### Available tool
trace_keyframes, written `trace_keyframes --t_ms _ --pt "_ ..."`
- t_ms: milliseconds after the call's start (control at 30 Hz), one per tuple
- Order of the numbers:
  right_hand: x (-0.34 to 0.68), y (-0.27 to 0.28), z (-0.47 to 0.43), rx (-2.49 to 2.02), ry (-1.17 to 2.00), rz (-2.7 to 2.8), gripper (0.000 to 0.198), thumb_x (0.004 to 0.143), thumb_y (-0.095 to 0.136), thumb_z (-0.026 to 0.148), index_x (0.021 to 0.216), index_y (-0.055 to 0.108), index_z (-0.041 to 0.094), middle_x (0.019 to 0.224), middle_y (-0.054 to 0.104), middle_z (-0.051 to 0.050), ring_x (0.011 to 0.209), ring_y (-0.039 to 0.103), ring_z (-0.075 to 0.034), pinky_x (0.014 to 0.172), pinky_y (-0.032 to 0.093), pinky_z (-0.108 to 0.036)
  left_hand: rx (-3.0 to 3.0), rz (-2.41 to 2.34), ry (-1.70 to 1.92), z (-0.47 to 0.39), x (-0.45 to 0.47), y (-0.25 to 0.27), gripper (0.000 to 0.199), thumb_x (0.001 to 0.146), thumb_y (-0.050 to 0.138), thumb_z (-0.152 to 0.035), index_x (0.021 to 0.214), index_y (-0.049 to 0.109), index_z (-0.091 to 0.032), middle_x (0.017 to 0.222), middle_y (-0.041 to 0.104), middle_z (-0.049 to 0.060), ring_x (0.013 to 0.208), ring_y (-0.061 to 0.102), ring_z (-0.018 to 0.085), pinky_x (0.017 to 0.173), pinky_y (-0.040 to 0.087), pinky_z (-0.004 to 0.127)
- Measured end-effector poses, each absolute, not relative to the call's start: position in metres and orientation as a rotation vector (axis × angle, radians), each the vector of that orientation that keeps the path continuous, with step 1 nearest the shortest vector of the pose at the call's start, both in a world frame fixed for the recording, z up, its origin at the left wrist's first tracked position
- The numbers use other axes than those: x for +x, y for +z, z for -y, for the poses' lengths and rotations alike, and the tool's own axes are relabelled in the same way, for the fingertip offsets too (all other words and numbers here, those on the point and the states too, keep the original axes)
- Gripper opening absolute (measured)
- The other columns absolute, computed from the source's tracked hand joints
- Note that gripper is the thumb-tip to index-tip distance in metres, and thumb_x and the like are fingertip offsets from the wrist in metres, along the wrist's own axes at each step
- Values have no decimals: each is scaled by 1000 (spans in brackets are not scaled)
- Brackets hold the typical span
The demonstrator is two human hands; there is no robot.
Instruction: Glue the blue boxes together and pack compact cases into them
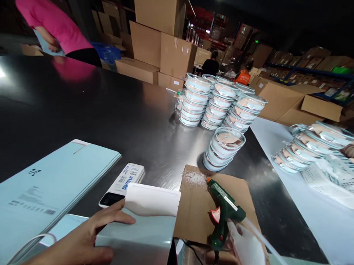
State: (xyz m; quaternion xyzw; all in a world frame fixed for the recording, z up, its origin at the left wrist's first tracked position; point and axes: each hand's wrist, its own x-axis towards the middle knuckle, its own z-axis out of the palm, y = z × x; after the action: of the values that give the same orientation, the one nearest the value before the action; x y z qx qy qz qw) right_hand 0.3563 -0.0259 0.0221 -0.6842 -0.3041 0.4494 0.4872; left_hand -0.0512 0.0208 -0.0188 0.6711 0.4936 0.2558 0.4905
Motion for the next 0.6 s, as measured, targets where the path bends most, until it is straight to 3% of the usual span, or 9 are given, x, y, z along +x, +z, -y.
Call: trace_keyframes --t_ms 33,100,167,233,333,433,533,600 --pt "351 22 30 -1673 1037 755 17 76 83 40 89 77 30 53 69 3 44 64 -19 44 51 -26 1626 -1225 620 -20 -49 -19 59 55 78 -11 108 81 -36 158 54 6 138 56 39 110 47 54" --pt "327 18 33 -1607 977 839 55 63 91 36 114 73 34 80 79 0 67 74 -22 59 59 -27 1616 -1278 634 -18 -46 -23 60 54 78 -10 109 81 -35 157 54 8 140 53 40 115 41 55" --pt "293 8 32 -1449 1007 1031 105 50 97 36 145 51 38 122 76 -6 103 75 -31 81 62 -36 1587 -1275 667 -15 -42 -30 59 54 80 -12 110 79 -32 156 55 9 145 47 41 119 35 55" --pt "261 -4 32 -1327 1092 1193 127 49 97 35 157 30 43 141 66 -7 123 67 -37 92 60 -44 1502 -1213 756 -13 -38 -36 50 59 83 -22 109 76 -28 157 53 11 148 42 42 119 36 55" --pt "234 -15 38 -1327 1136 1256 113 62 92 34 156 32 46 139 66 -6 123 67 -37 92 60 -45 1250 -1037 1036 -8 -28 -38 46 71 85 -48 103 59 -29 155 51 11 140 52 40 105 51 49" --pt "232 -8 39 -1299 1056 1464 91 71 87 30 150 45 47 134 68 -6 115 71 -33 87 63 -40 1131 -881 1229 -5 -18 -36 49 80 82 -55 110 49 -34 133 62 6 122 65 31 92 56 37" --pt "235 9 25 -1073 859 1815 75 76 83 23 141 55 48 126 67 -5 112 71 -27 91 61 -34 1291 -849 1178 -8 -17 -31 46 87 76 -55 121 57 -33 122 62 7 114 65 27 93 54 36" --pt "237 19 13 -954 766 1924 71 78 82 17 137 59 48 120 67 -4 109 71 -22 92 59 -31 1454 -851 1054 -13 -22 -26 38 89 70 -58 114 69 -29 120 59 8 117 61 28 101 51 40"
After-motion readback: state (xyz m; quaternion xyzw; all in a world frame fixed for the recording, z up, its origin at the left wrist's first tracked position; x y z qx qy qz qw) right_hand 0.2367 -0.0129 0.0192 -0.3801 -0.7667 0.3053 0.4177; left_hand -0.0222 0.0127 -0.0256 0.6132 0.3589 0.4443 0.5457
